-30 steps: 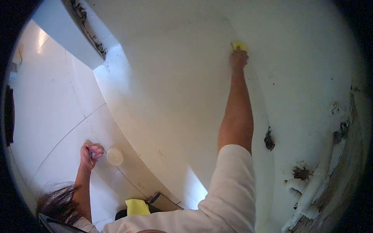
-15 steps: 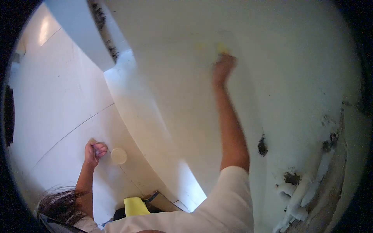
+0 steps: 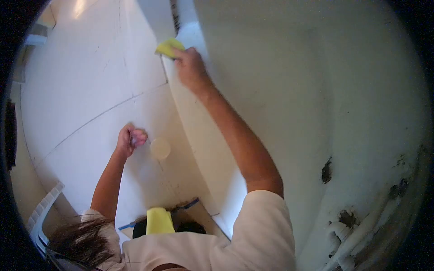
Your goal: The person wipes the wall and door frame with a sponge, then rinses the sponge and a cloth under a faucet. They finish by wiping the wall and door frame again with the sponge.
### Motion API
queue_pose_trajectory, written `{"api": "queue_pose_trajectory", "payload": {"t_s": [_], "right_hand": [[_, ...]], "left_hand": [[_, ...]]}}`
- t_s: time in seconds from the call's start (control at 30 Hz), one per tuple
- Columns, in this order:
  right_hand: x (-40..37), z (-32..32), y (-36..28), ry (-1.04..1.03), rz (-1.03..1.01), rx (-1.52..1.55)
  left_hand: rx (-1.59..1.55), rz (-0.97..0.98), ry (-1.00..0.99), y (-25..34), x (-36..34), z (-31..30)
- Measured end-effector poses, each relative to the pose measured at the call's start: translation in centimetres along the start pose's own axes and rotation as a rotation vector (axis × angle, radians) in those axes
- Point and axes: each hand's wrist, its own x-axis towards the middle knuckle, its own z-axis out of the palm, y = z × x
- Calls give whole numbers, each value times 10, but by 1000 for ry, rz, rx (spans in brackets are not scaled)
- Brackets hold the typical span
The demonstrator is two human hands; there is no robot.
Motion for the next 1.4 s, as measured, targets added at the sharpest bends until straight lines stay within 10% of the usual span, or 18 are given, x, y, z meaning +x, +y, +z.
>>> {"api": "queue_pose_trajectory", "payload": {"t_s": [0.13,0.27,0.37,0.47,0.53,0.57,0.73,0.87,1.0,1.03,1.07,1.13,1.17,1.23,1.4], "right_hand": [[-54,-55,45,356,436,277],[-111,-62,51,447,906,-415],[-94,61,-40,203,740,-782],[-40,110,-125,23,640,449],[-23,101,-163,525,131,142],[-21,68,-177,294,226,221],[-100,-38,-145,403,220,-75],[-223,-66,-96,346,743,-482],[-250,54,-70,-57,1227,-758],[-224,80,-78,141,1152,-844],[-181,76,-85,-154,1031,-736],[-105,66,-106,296,625,313],[-67,46,-136,140,724,464],[-19,46,-136,255,346,318],[-51,19,-175,-300,379,296]], "left_hand": [[80,41,17,-3,1,2],[87,73,124,-1,-11,15],[92,81,108,-1,-9,13],[52,110,41,-5,-3,5],[22,148,64,-5,2,6],[2,170,92,-8,1,6],[-159,137,-58,-14,-18,-15],[-324,42,-230,-35,-97,-52],[-455,-34,-202,-87,-181,-127],[-471,-37,-207,-99,-205,-141],[-470,-35,-108,-114,-223,-160],[-474,-33,5,-136,-253,-191],[-492,-34,113,-145,-267,-204],[-519,-13,236,-155,-290,-218],[-613,124,199,-169,-318,-232]]}}
